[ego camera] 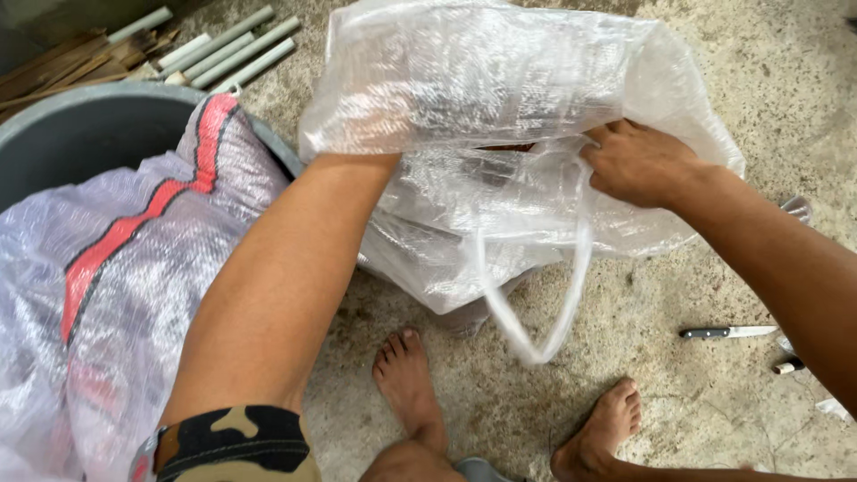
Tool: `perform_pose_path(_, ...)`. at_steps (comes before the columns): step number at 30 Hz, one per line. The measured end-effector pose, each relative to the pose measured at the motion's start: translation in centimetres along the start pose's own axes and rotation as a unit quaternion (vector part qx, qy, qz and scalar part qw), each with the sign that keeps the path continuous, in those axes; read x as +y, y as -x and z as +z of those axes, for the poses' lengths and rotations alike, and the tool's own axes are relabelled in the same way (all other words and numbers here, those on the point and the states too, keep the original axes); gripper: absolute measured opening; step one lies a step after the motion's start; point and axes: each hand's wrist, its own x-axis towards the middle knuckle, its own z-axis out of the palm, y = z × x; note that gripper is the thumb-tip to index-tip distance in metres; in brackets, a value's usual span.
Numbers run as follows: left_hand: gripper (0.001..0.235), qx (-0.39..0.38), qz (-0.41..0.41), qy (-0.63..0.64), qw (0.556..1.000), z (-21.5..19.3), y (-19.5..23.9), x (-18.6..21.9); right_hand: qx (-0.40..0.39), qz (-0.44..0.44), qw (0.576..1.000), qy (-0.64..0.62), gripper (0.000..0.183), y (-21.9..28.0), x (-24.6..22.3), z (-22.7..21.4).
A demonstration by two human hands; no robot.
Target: The person scoops a brown powder from a large plastic bag into small clear plastic bags using their hands. They then tie the top of each small bag and place it on the floor next to others.
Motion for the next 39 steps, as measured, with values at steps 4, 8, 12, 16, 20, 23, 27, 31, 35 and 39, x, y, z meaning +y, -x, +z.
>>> perform_pose_path(4, 0.049, -0.047, 0.026, 0.048, 0.997, 0.2, -1.2, -0.2, 0.068, -0.117, 0.99, 0.037, 0.043, 0.1, -1.8, 0.5)
perform_pose_path(8, 0.052, -0.11, 0.026, 0.07, 0.991, 0.8, -1.3, 0.6, 0.092, -0.199, 0.972, -0.088, 0.036, 0.5, -4.4, 1.6)
perform_pose_path(12, 0.056, -0.14, 0.052, 0.124, 0.981, 1.0, -0.6, 3.1, -0.028, -0.176, 0.967, -0.181, 0.042, 1.1, -6.5, 3.3)
perform_pose_path(16, 0.059, -0.09, 0.139, 0.294, 0.941, -1.1, -2.5, 6.7, 0.033, -0.294, 0.936, -0.194, 0.042, 2.4, -7.9, 4.8)
perform_pose_path(20, 0.063, -0.085, 0.201, 0.432, 0.875, -1.8, -4.2, 9.3, -0.138, -0.312, 0.925, -0.17, 0.031, 6.5, -10.3, 8.1)
perform_pose_path(23, 0.065, -0.075, 0.178, 0.436, 0.879, -1.5, -4.9, 9.4, -0.16, -0.336, 0.919, -0.127, 0.025, 8.9, -11.5, 9.2)
perform_pose_path(27, 0.068, -0.059, 0.108, 0.35, 0.928, 1.0, -3.8, 10.9, -0.107, -0.296, 0.949, -0.034, 0.017, 8.6, -10.7, 8.8)
perform_pose_path(31, 0.08, -0.068, 0.098, 0.089, 0.989, 1.0, -0.4, 11.7, 0.258, -0.338, 0.902, -0.072, 0.03, 5.6, -6.2, 5.7)
perform_pose_path(35, 0.041, -0.095, 0.161, -0.151, 0.971, -1.7, 8.8, 13.2, 0.415, -0.27, 0.868, 0.025, 0.036, 2.1, -1.8, 1.3)
perform_pose_path(39, 0.018, -0.227, 0.285, -0.224, 0.904, -3.0, 15.9, 15.4, 0.076, -0.061, 0.995, -0.007, 0.03, -0.2, -0.5, -0.3)
